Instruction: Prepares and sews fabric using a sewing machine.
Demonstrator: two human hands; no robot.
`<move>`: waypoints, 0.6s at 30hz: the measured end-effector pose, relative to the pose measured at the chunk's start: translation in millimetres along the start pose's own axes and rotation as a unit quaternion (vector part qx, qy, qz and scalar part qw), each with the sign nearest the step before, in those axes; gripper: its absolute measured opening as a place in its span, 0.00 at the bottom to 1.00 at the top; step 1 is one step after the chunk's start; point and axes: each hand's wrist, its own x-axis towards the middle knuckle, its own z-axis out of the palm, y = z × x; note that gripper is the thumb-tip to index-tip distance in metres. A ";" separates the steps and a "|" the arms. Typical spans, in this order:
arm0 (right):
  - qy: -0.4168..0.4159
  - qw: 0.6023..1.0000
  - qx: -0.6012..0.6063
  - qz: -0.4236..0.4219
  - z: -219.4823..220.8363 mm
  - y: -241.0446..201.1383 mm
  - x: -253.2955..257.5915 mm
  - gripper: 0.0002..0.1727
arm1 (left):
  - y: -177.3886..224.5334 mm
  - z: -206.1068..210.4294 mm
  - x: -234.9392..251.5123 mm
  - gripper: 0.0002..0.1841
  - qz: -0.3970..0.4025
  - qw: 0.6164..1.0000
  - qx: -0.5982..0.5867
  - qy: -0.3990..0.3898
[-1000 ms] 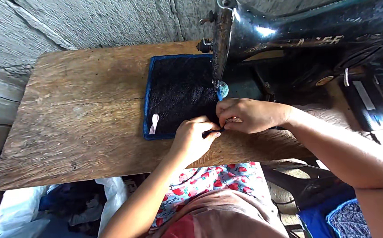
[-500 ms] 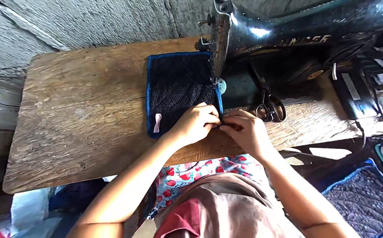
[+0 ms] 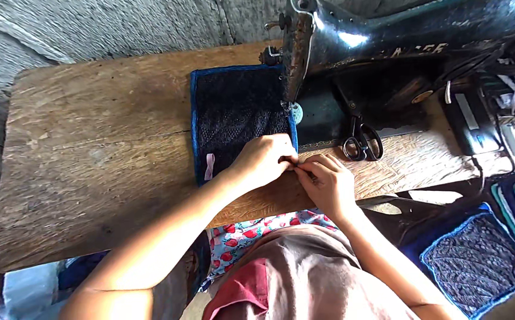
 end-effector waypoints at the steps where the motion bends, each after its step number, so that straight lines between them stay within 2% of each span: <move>1: 0.009 1.000 -0.015 -0.018 1.3 0.2 -1.3 0.07 | -0.6 -1.2 0.7 0.04 0.003 1.000 0.003 -0.007; 3: 0.022 0.999 -0.027 -0.037 3.1 0.5 -1.9 0.06 | -3.4 -1.8 2.5 0.02 0.017 1.000 -0.002 -0.007; 8: -0.011 1.000 0.015 -0.006 -1.5 2.1 0.7 0.06 | -12.4 3.0 0.1 0.02 0.039 0.998 -0.038 0.024; 14: 0.006 0.993 -0.015 -0.121 -1.5 7.9 4.2 0.07 | -13.3 7.1 -5.5 0.02 0.041 0.995 -0.055 0.068; 18: -0.007 0.984 -0.049 -0.169 -0.6 7.3 6.4 0.07 | -19.9 2.4 -4.2 0.04 0.083 0.995 -0.039 0.030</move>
